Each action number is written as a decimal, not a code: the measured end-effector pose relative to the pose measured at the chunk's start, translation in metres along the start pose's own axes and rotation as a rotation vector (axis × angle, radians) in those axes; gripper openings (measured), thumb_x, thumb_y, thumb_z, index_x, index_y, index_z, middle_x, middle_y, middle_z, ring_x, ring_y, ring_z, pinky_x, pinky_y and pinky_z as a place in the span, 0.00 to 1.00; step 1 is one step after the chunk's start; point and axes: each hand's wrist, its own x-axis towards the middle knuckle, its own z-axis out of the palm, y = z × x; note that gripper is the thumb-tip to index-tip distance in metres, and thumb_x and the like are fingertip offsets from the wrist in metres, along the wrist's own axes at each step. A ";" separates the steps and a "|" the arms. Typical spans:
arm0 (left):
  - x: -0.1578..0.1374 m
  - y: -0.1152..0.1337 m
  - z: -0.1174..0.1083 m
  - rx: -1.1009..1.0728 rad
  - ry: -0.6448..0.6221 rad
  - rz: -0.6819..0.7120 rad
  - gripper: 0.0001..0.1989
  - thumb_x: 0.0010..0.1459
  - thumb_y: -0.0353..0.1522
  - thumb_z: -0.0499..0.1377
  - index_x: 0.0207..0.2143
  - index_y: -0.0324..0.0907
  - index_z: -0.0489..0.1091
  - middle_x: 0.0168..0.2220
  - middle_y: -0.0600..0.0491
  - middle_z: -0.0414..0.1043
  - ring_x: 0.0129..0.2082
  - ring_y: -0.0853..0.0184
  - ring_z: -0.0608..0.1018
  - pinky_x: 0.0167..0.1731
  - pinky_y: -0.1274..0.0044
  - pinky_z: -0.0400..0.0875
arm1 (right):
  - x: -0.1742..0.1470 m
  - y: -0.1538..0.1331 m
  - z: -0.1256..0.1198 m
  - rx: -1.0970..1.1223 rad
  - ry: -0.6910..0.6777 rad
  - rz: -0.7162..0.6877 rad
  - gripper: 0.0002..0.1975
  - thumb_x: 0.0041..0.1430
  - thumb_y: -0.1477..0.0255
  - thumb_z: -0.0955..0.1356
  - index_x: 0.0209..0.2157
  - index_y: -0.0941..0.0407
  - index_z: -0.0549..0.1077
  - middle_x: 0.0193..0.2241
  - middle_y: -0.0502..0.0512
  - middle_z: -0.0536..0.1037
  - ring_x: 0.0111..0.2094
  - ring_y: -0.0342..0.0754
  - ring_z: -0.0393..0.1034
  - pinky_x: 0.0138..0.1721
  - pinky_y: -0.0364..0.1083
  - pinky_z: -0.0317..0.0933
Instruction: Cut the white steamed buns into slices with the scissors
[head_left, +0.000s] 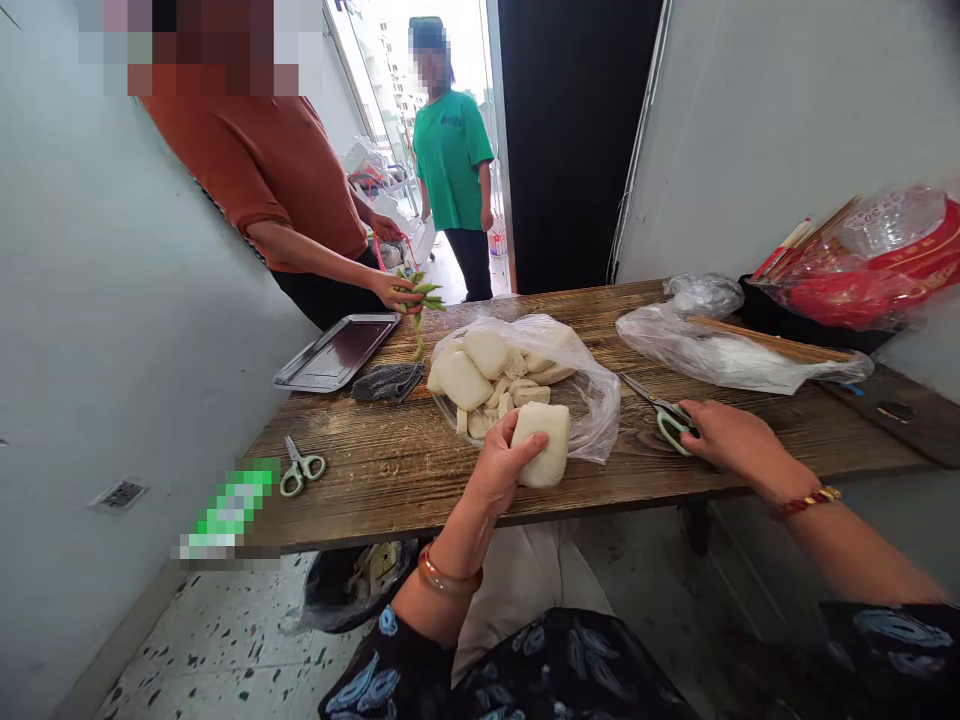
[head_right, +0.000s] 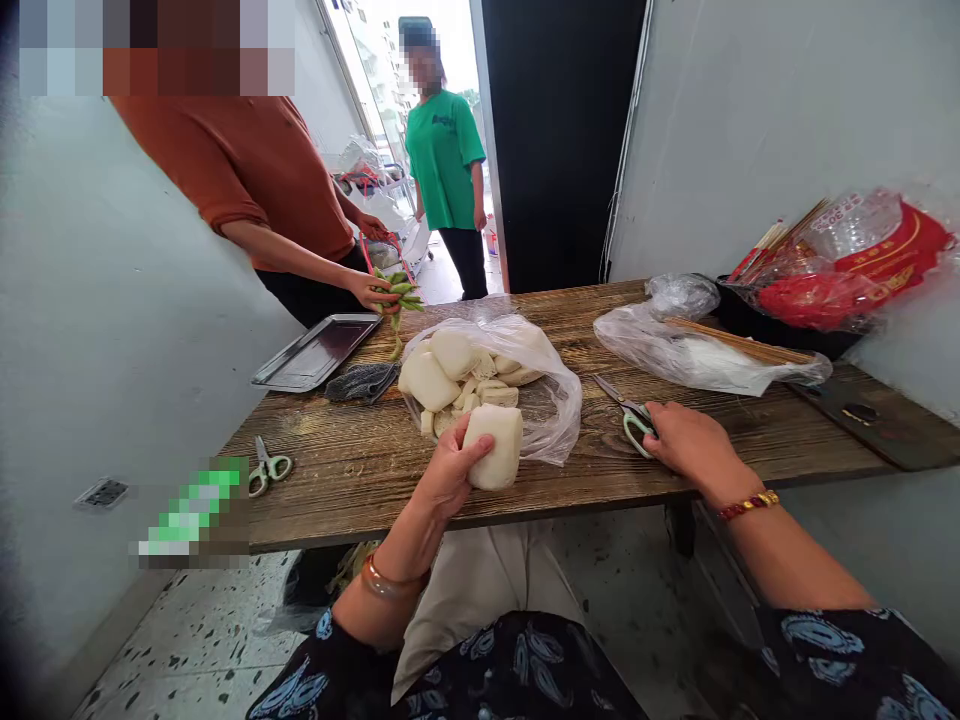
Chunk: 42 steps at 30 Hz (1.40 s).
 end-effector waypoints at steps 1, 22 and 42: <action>-0.001 0.000 -0.001 -0.014 0.007 -0.010 0.27 0.39 0.41 0.74 0.42 0.39 0.76 0.35 0.50 0.76 0.32 0.68 0.73 0.32 0.80 0.68 | -0.003 0.003 -0.001 0.024 -0.009 0.029 0.15 0.53 0.69 0.67 0.42 0.59 0.76 0.32 0.63 0.79 0.34 0.60 0.74 0.30 0.49 0.58; -0.017 0.018 0.009 0.104 0.044 0.037 0.25 0.42 0.38 0.73 0.44 0.40 0.77 0.39 0.49 0.78 0.37 0.65 0.75 0.37 0.78 0.68 | -0.097 -0.059 -0.023 1.618 -0.027 0.041 0.30 0.49 0.64 0.78 0.55 0.43 0.72 0.46 0.57 0.82 0.41 0.55 0.79 0.42 0.53 0.74; -0.019 0.016 0.009 -0.006 0.014 -0.003 0.27 0.38 0.40 0.75 0.40 0.39 0.76 0.34 0.51 0.77 0.32 0.69 0.74 0.32 0.80 0.68 | -0.090 -0.087 -0.027 0.897 -0.015 -0.199 0.27 0.57 0.55 0.71 0.55 0.53 0.75 0.43 0.59 0.82 0.43 0.58 0.77 0.47 0.55 0.72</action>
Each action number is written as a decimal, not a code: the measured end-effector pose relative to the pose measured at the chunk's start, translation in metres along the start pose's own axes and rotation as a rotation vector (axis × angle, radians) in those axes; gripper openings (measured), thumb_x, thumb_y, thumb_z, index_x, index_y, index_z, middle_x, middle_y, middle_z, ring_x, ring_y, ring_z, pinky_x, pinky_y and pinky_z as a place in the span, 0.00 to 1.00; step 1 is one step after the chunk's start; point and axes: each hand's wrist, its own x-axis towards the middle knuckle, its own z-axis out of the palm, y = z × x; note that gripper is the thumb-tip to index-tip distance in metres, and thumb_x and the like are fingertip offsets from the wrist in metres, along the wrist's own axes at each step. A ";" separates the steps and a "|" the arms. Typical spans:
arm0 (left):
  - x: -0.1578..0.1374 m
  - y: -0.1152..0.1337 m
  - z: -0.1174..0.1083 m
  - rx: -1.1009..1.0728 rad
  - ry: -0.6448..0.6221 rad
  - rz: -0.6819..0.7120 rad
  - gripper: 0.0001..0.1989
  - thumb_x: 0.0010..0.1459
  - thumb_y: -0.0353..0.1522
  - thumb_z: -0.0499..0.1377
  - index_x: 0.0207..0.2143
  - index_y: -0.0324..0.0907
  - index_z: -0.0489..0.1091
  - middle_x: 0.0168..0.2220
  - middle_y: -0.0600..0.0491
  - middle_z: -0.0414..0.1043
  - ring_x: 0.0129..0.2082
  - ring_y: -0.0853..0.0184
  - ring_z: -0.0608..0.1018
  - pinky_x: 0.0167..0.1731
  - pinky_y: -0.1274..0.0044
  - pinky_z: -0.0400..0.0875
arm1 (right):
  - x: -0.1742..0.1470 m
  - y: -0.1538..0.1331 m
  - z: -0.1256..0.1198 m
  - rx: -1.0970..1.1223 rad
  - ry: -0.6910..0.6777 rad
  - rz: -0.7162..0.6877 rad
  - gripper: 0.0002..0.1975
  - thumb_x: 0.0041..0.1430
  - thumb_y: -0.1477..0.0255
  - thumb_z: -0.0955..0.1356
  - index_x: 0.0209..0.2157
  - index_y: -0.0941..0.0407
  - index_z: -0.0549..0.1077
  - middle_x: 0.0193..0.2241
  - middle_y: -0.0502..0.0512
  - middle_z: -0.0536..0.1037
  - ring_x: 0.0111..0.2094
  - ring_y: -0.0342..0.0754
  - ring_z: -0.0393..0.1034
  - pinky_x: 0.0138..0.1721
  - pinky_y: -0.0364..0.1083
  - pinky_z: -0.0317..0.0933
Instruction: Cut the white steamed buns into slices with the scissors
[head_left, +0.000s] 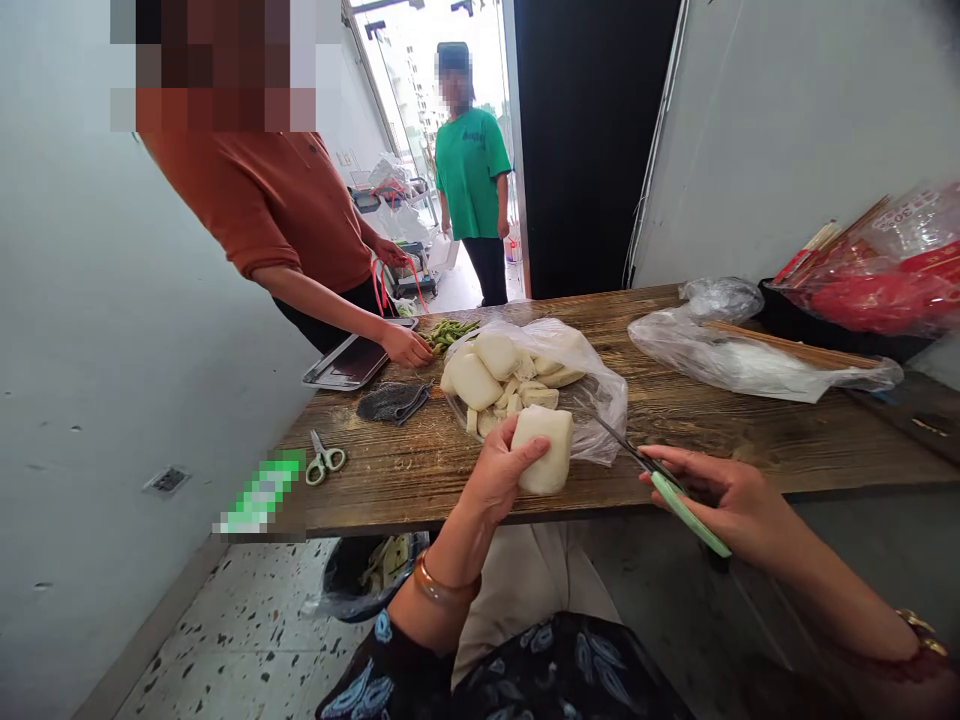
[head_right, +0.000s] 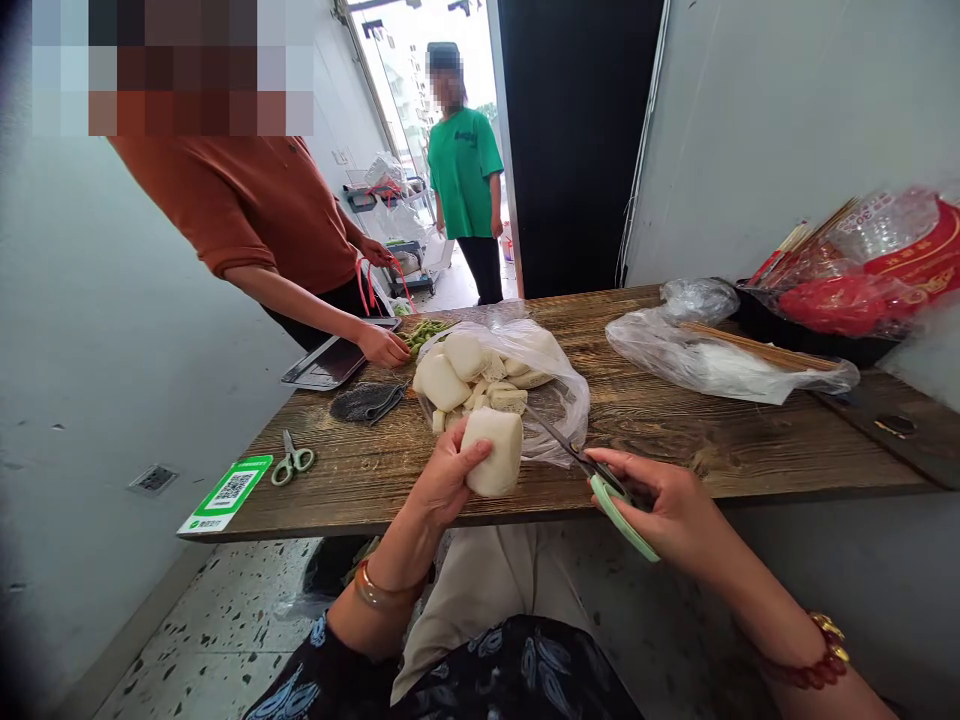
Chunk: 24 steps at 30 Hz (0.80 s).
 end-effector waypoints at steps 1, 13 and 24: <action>0.000 0.000 0.000 0.013 0.009 -0.002 0.26 0.39 0.40 0.74 0.40 0.38 0.76 0.34 0.51 0.77 0.32 0.69 0.74 0.32 0.79 0.68 | 0.000 -0.001 -0.001 -0.031 0.003 -0.013 0.26 0.58 0.56 0.70 0.54 0.53 0.76 0.43 0.59 0.82 0.43 0.58 0.77 0.46 0.54 0.71; 0.003 0.003 0.002 0.135 0.031 0.018 0.25 0.39 0.43 0.73 0.37 0.38 0.76 0.31 0.51 0.76 0.30 0.68 0.73 0.31 0.78 0.66 | 0.007 -0.022 -0.017 -0.292 -0.151 -0.173 0.34 0.52 0.66 0.73 0.62 0.48 0.66 0.51 0.58 0.76 0.50 0.58 0.73 0.49 0.54 0.70; 0.004 0.005 0.005 0.204 -0.018 0.024 0.25 0.41 0.43 0.72 0.40 0.39 0.77 0.34 0.51 0.76 0.32 0.67 0.73 0.33 0.78 0.65 | 0.030 -0.023 -0.019 -0.368 -0.319 -0.217 0.42 0.49 0.63 0.75 0.65 0.52 0.62 0.55 0.62 0.73 0.54 0.61 0.69 0.55 0.57 0.64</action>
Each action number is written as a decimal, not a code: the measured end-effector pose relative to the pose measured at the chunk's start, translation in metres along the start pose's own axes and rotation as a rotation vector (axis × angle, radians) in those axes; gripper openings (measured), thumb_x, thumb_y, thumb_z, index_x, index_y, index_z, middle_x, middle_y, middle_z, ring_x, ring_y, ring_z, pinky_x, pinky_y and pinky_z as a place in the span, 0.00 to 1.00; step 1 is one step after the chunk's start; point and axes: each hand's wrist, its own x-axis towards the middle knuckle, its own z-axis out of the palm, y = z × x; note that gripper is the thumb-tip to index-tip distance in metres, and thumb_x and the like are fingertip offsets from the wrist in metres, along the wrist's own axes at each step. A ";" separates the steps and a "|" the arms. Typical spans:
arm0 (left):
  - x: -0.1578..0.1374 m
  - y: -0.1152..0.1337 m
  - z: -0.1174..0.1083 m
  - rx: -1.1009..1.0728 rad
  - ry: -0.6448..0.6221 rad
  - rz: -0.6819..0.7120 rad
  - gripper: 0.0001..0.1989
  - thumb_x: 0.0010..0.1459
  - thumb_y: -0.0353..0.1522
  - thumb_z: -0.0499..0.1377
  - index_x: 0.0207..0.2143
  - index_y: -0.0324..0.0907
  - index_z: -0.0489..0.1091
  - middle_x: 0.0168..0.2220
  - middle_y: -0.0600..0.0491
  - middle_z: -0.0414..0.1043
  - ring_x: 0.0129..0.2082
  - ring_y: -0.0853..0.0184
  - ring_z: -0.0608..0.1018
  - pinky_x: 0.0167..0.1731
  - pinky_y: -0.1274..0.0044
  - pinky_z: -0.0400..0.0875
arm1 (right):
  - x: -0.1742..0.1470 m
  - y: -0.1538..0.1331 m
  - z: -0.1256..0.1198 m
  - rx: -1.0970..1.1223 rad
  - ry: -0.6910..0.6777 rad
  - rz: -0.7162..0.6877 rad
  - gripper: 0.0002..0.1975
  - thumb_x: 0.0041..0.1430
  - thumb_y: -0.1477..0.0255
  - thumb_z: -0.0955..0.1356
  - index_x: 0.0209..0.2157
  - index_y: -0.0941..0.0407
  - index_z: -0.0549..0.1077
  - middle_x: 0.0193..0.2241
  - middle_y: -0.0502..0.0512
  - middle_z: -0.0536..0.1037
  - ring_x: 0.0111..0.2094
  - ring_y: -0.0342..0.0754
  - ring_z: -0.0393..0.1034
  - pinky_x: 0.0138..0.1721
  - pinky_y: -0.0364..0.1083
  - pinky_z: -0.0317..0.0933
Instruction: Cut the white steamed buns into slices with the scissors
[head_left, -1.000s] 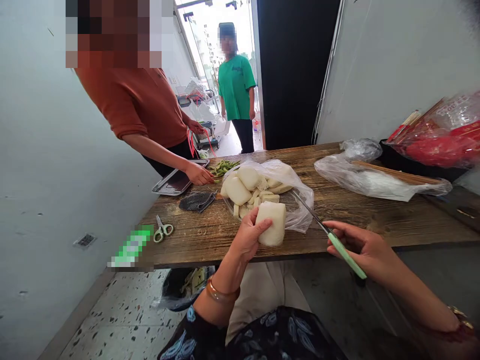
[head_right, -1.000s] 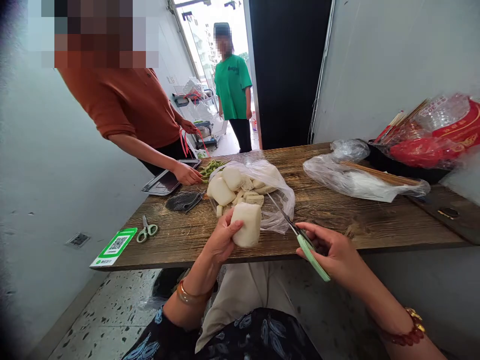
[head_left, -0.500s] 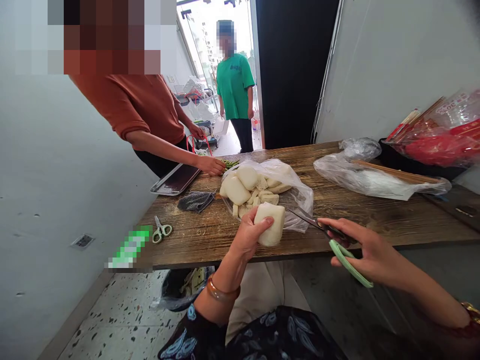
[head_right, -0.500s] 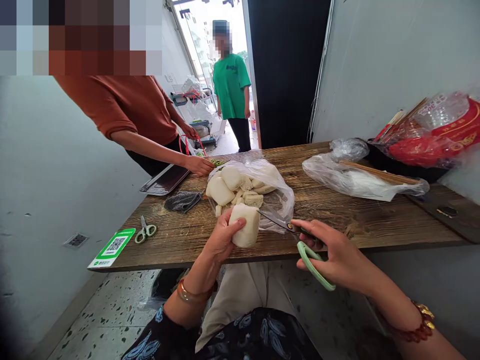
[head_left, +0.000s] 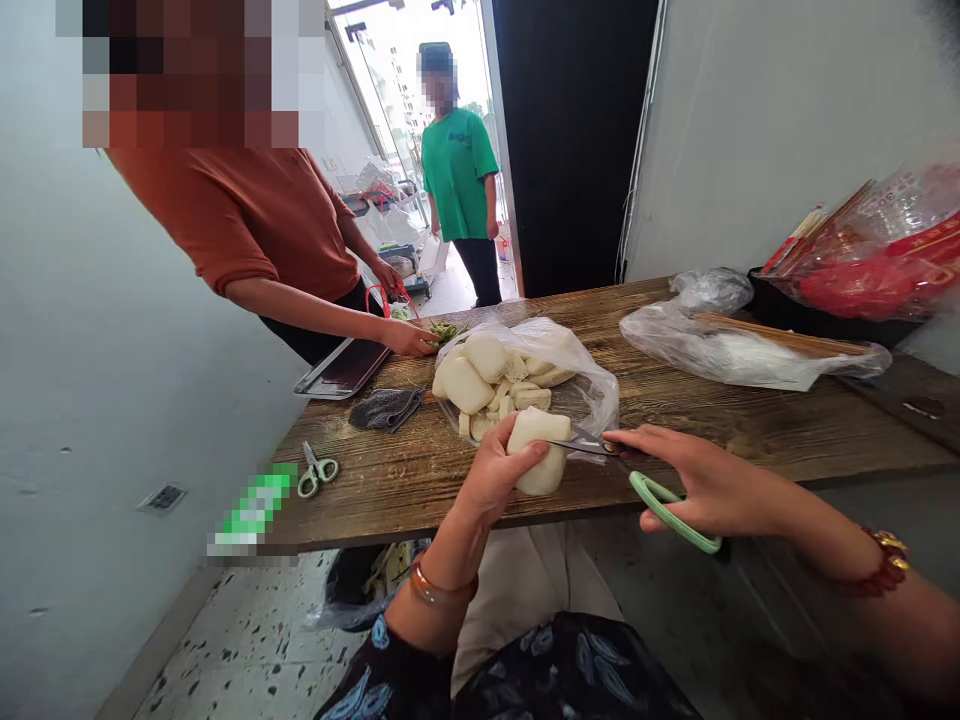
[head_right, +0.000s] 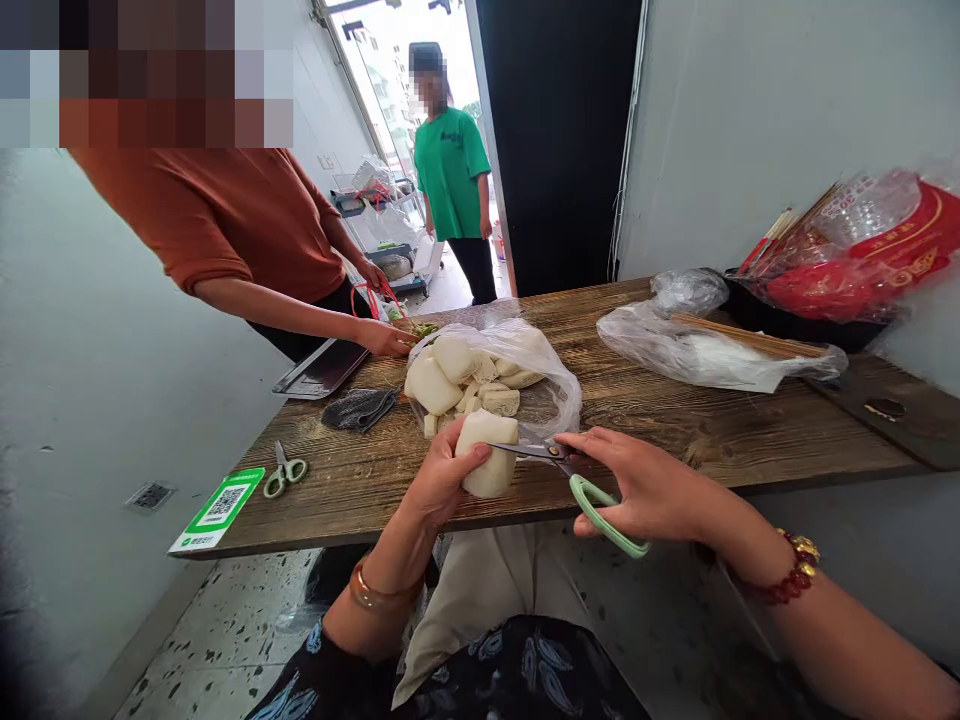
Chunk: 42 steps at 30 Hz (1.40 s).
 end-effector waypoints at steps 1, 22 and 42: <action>0.000 0.000 0.000 0.008 0.003 -0.001 0.25 0.41 0.43 0.72 0.40 0.39 0.77 0.34 0.50 0.76 0.32 0.66 0.73 0.33 0.78 0.65 | 0.001 0.000 -0.001 -0.001 -0.004 -0.004 0.42 0.49 0.62 0.75 0.65 0.51 0.62 0.54 0.62 0.73 0.53 0.61 0.69 0.54 0.57 0.64; 0.010 -0.009 -0.004 -0.046 -0.040 -0.041 0.27 0.41 0.43 0.73 0.43 0.39 0.77 0.37 0.49 0.78 0.34 0.66 0.75 0.34 0.78 0.68 | 0.017 0.002 -0.010 0.048 -0.147 -0.039 0.47 0.47 0.58 0.76 0.65 0.56 0.61 0.50 0.62 0.75 0.49 0.59 0.71 0.52 0.54 0.65; 0.016 -0.007 -0.004 -0.010 -0.059 -0.040 0.26 0.41 0.42 0.73 0.41 0.38 0.76 0.35 0.49 0.78 0.32 0.66 0.75 0.32 0.78 0.68 | 0.022 0.017 0.001 0.071 0.089 -0.104 0.24 0.56 0.62 0.71 0.53 0.55 0.77 0.38 0.57 0.84 0.36 0.54 0.77 0.39 0.48 0.69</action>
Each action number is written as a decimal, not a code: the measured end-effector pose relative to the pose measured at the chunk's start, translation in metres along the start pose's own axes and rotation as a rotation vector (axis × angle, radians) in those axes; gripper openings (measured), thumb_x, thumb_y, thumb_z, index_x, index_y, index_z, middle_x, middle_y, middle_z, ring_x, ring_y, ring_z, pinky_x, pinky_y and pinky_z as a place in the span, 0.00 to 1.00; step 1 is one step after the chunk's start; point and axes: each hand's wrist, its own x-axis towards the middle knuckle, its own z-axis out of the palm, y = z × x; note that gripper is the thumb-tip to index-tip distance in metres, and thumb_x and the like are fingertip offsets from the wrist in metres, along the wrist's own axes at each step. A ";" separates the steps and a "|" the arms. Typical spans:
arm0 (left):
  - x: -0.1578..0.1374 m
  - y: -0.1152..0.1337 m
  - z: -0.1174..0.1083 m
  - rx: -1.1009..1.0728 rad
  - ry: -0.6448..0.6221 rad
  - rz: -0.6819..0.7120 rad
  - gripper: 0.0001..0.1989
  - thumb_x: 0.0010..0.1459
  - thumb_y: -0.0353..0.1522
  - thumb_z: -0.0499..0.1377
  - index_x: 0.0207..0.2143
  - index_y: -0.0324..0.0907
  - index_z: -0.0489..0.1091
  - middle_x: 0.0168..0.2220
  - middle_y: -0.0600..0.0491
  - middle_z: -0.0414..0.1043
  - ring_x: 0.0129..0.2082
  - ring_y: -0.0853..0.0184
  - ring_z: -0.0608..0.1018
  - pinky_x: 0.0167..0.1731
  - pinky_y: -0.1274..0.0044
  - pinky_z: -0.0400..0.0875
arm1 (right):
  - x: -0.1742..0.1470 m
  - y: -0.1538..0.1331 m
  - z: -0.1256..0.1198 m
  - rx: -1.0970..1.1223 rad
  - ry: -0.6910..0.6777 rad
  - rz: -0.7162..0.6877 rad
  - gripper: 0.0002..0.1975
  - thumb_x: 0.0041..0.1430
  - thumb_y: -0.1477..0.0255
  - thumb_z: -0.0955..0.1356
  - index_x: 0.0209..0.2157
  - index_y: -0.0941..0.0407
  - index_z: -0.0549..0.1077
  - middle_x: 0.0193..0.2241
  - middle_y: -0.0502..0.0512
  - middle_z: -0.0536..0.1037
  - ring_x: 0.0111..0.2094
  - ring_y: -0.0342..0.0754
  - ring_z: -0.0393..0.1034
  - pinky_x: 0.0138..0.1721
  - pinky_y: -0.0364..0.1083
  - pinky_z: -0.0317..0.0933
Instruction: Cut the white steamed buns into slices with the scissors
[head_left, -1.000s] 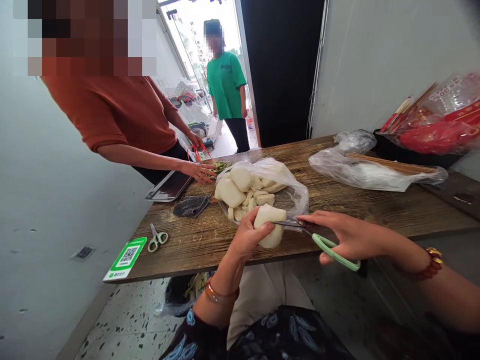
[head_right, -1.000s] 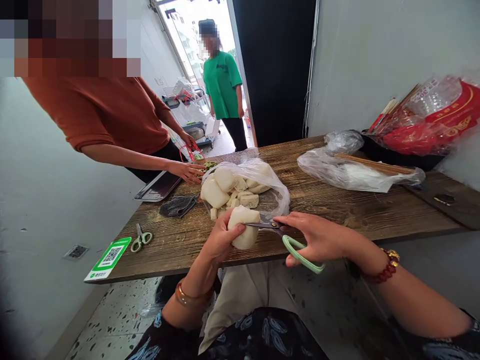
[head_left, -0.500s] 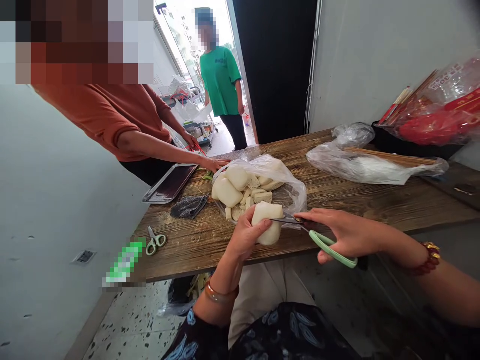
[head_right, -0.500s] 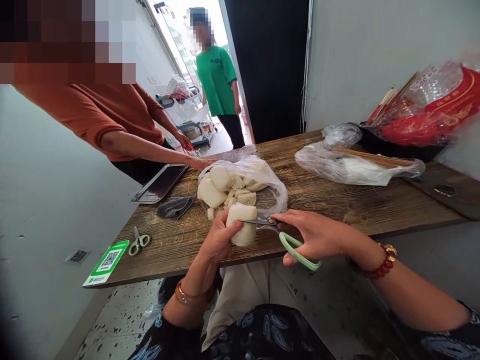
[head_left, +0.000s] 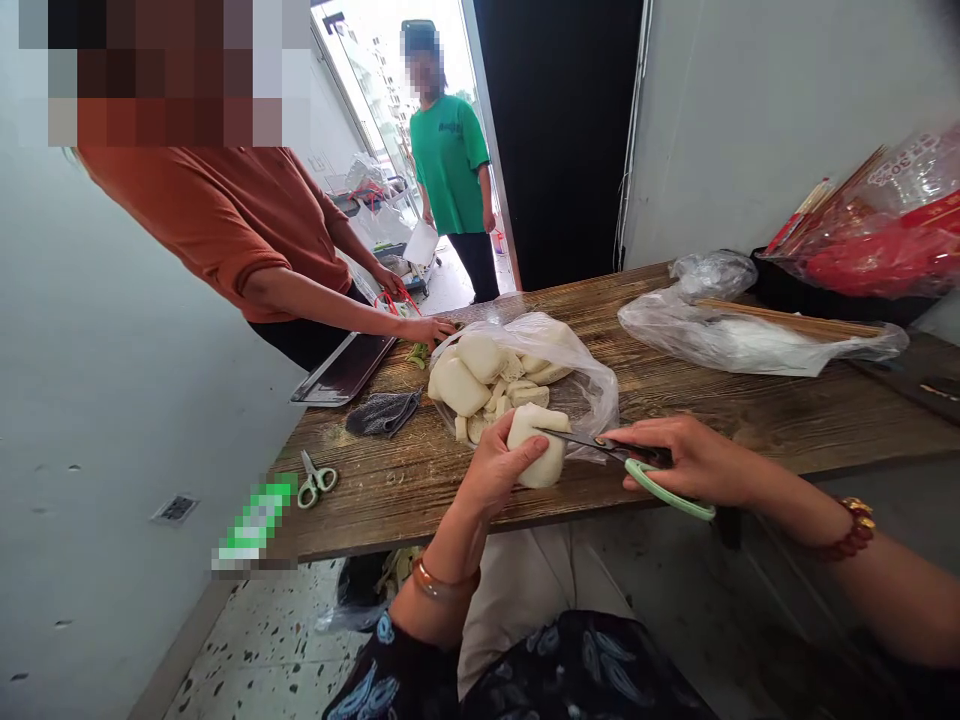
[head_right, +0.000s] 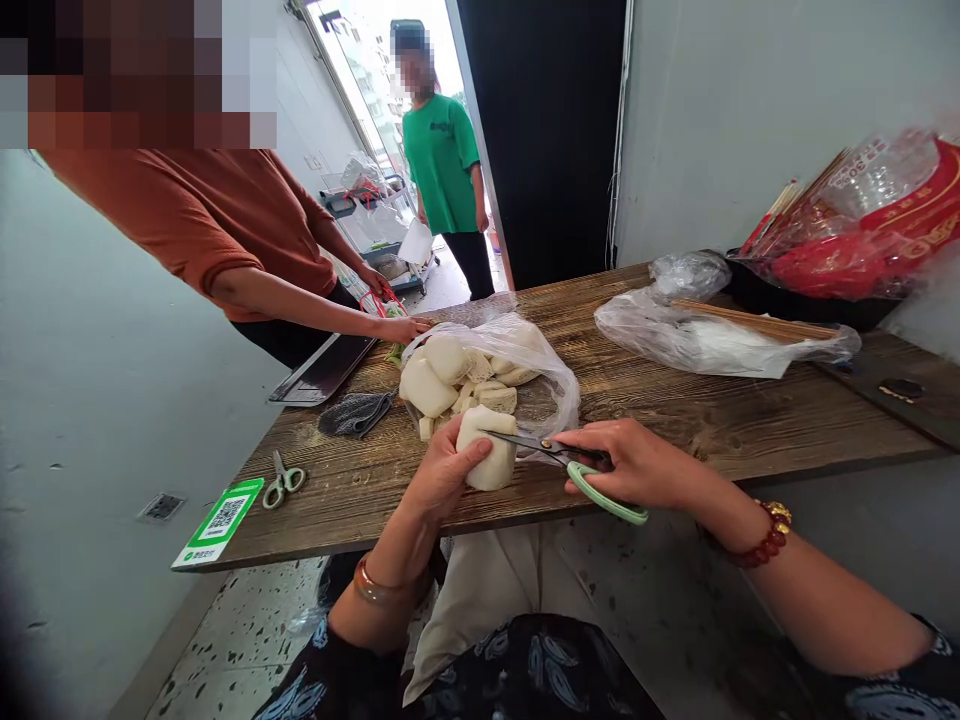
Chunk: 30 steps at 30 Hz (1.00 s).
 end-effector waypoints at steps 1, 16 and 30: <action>0.000 0.000 0.000 -0.006 0.000 0.000 0.26 0.42 0.42 0.73 0.41 0.38 0.76 0.35 0.49 0.78 0.32 0.67 0.74 0.32 0.79 0.68 | -0.001 0.001 0.002 0.004 0.003 0.004 0.24 0.56 0.63 0.71 0.53 0.56 0.77 0.39 0.58 0.84 0.37 0.54 0.78 0.39 0.48 0.69; -0.004 -0.003 -0.007 -0.064 -0.044 -0.011 0.25 0.45 0.43 0.72 0.42 0.37 0.76 0.37 0.47 0.78 0.32 0.67 0.75 0.32 0.78 0.67 | -0.006 -0.009 -0.002 0.019 -0.133 0.120 0.42 0.47 0.63 0.76 0.64 0.58 0.65 0.51 0.61 0.77 0.49 0.58 0.72 0.51 0.53 0.66; -0.007 0.004 -0.007 0.202 -0.058 0.024 0.28 0.47 0.46 0.69 0.45 0.36 0.75 0.37 0.49 0.76 0.34 0.66 0.71 0.34 0.78 0.64 | 0.011 -0.015 -0.007 0.044 -0.221 0.101 0.49 0.43 0.54 0.78 0.64 0.59 0.65 0.50 0.63 0.77 0.48 0.60 0.71 0.51 0.53 0.64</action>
